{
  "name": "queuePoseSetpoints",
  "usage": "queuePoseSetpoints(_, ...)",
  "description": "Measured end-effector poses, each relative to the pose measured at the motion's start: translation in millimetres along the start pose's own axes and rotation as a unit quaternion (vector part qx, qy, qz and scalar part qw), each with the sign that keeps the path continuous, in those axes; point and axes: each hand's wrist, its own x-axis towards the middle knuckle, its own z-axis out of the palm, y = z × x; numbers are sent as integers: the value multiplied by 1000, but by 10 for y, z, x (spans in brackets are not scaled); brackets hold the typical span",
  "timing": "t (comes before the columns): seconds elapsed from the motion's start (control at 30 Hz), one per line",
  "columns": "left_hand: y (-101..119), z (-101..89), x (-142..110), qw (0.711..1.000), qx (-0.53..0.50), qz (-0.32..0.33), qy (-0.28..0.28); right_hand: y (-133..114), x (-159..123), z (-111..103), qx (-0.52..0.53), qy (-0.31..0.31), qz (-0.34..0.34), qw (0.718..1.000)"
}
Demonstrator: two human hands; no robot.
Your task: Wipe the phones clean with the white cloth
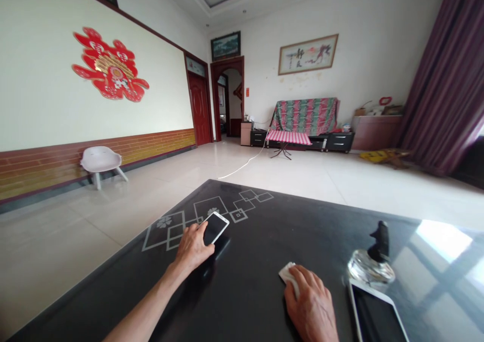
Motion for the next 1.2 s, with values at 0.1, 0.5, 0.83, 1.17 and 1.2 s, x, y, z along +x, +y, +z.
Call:
queuePoseSetpoints(0.1, 339, 99, -179, 993, -45, 104, -33, -17, 22, -11, 5, -6, 9, 1000)
queuePoseSetpoints(0.5, 921, 554, -522, 970, -83, 213, -89, -60, 35, -38, 13, -15, 37, 999)
queuePoseSetpoints(0.83, 998, 521, -641, 954, -131, 253, -92, -68, 35, -36, 16, -18, 42, 999)
queuePoseSetpoints(1.17, 713, 530, -383, 910, -195, 338, -139, -18, 46, -31, 48, 3, 56, 997)
queuePoseSetpoints(1.2, 678, 520, -361, 904, -180, 352, -162, -13, 42, -33, 53, 13, 60, 997)
